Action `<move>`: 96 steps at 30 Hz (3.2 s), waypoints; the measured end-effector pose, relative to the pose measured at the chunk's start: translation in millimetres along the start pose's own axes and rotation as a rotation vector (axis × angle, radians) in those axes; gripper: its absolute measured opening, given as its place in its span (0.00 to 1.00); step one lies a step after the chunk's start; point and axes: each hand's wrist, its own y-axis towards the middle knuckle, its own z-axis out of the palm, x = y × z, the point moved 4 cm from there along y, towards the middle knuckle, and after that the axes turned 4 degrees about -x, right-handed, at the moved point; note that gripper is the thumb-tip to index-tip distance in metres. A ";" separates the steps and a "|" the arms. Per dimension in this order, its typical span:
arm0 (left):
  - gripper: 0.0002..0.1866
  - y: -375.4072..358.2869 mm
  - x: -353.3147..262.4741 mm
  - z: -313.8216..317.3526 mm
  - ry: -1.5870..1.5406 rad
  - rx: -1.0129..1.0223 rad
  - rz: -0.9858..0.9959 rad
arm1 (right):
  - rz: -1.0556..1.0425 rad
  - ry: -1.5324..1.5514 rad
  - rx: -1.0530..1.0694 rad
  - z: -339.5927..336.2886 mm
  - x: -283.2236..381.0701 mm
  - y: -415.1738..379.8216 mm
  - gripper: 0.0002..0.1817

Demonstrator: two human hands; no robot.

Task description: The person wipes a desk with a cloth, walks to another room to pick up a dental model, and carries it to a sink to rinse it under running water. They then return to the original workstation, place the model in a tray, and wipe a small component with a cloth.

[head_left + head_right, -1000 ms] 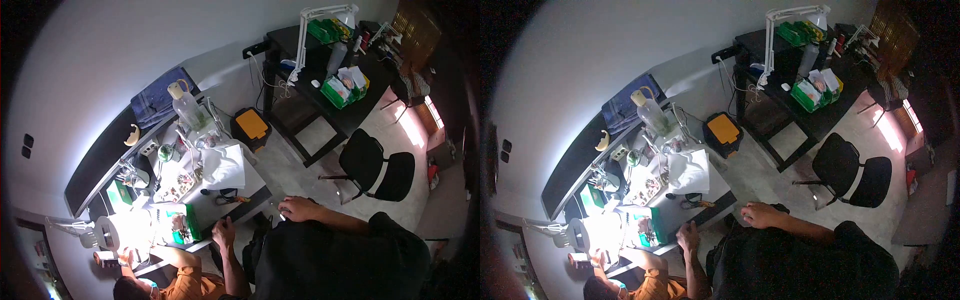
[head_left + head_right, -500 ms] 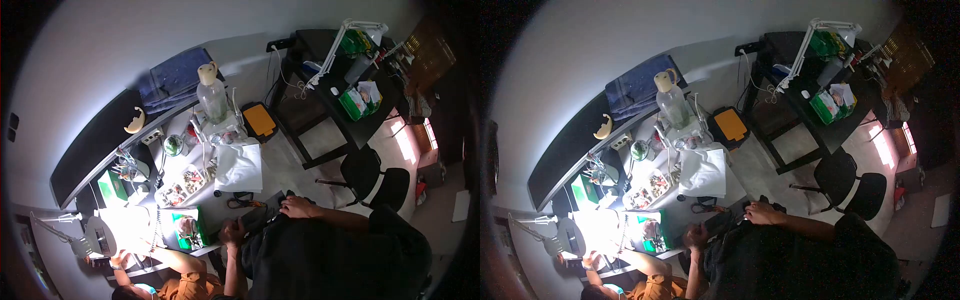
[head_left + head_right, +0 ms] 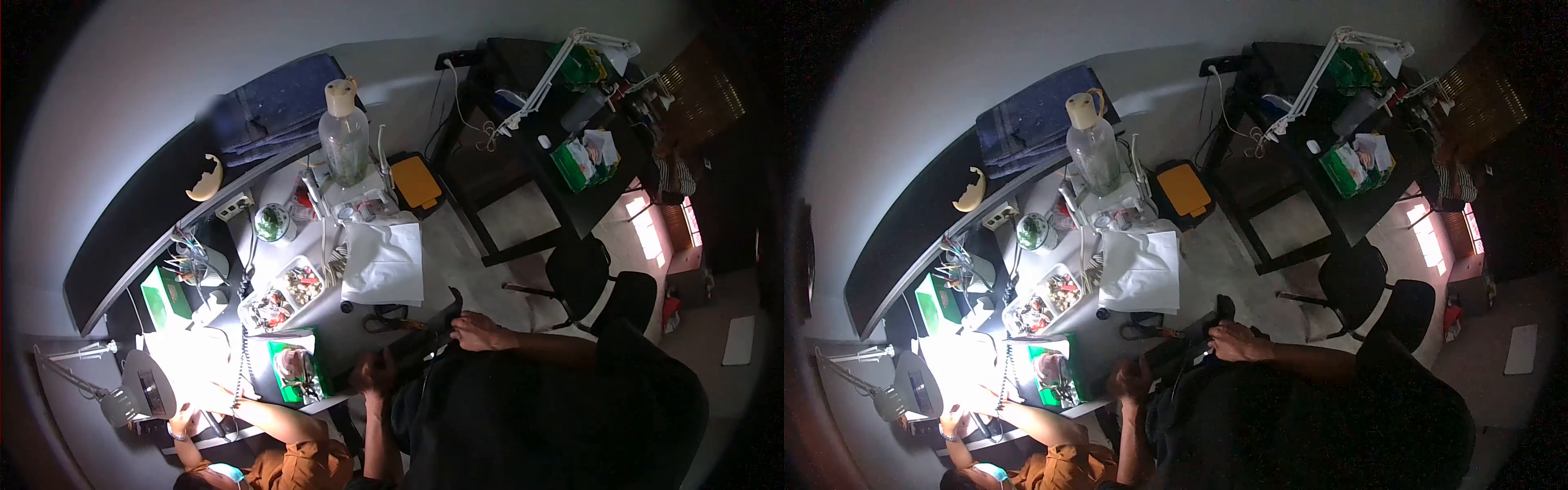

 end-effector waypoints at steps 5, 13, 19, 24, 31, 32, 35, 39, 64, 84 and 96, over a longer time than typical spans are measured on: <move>0.17 4.9 -9.6 -4.8 0.034 -0.003 0.020 | 0.089 0.056 0.175 -18.8 9.3 7.9 0.08; 0.16 9.4 -11.7 -9.0 0.022 0.007 0.000 | 0.099 0.005 0.155 -33.8 23.5 4.9 0.07; 0.16 8.8 -11.9 -11.8 -0.022 -0.005 -0.014 | 0.129 0.466 0.111 38.8 -32.8 -11.8 0.08; 0.17 7.1 -7.0 -8.5 -0.028 -0.022 0.006 | 0.229 0.209 0.185 -31.8 24.3 9.7 0.08; 0.15 11.2 -17.1 -16.5 -0.103 0.040 -0.022 | -0.091 0.061 -0.030 -4.3 4.3 -4.4 0.09; 0.13 16.5 -20.8 -22.2 -0.154 0.067 -0.038 | -0.122 0.007 0.006 -2.4 4.8 -6.0 0.09; 0.14 22.2 -24.4 -44.5 -0.278 0.136 -0.169 | -0.166 0.030 -0.011 7.5 -6.7 -7.0 0.11; 0.33 29.8 -54.1 -90.3 -0.281 -0.050 -0.351 | 0.137 0.149 0.138 -6.5 8.1 -3.6 0.11; 0.29 58.6 22.0 -155.4 0.242 -0.530 -0.125 | 0.335 0.356 0.188 -0.3 -2.9 3.3 0.21; 0.23 29.0 -11.7 -191.9 0.100 -0.742 -0.150 | -0.184 0.724 0.376 -31.4 191.4 113.3 0.18; 0.24 -1.4 -35.7 -210.7 -0.266 -0.746 -0.124 | -0.181 0.219 0.070 106.8 306.8 175.6 0.20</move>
